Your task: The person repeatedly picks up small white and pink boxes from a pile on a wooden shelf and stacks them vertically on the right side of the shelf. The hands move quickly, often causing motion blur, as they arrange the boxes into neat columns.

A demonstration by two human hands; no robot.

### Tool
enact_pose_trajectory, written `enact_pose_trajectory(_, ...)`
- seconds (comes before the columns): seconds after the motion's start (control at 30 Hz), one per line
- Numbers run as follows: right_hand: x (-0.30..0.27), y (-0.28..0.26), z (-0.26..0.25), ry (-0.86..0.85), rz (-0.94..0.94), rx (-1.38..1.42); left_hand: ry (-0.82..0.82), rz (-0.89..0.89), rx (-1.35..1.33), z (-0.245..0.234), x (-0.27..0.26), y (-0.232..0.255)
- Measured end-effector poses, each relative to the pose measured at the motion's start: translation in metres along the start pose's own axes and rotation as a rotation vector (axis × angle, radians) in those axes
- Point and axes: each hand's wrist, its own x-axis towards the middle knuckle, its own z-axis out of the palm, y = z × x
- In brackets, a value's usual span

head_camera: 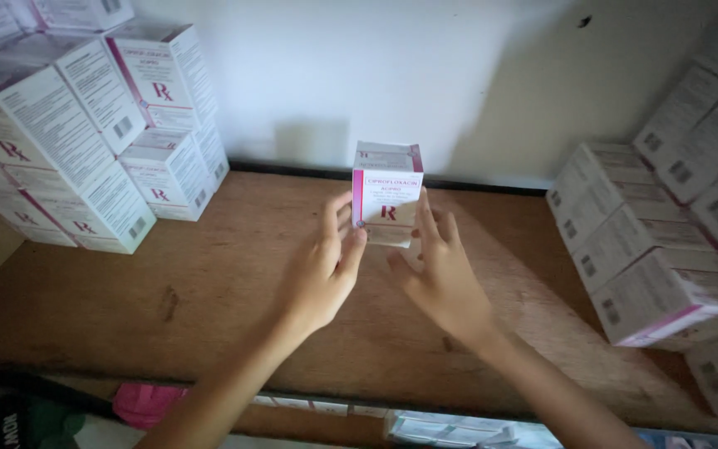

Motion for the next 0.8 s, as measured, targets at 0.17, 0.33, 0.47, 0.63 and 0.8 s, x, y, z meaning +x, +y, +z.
enact_pose_trajectory(0.17, -0.02, -0.003, -0.026, 0.012, 0.103, 0.006, -0.034, 0.008, -0.069, 0.014, -0.004, 0.022)
enact_pose_trajectory(0.33, -0.044, 0.007, -0.041, 0.022, 0.176, -0.005, -0.087, -0.012, -0.108, 0.03, -0.007, 0.04)
enact_pose_trajectory(0.47, -0.065, 0.014, -0.059, 0.072, 0.069, -0.04, -0.126, -0.06, -0.148, 0.04, -0.014, 0.059)
enact_pose_trajectory(0.63, -0.093, 0.018, -0.081, 0.137, -0.06, -0.092, -0.18, -0.092, -0.254, 0.057, -0.024, 0.084)
enact_pose_trajectory(0.8, -0.122, 0.018, -0.113, 0.163, 0.115, -0.018, -0.226, -0.058, -0.331, 0.072, -0.036, 0.113)
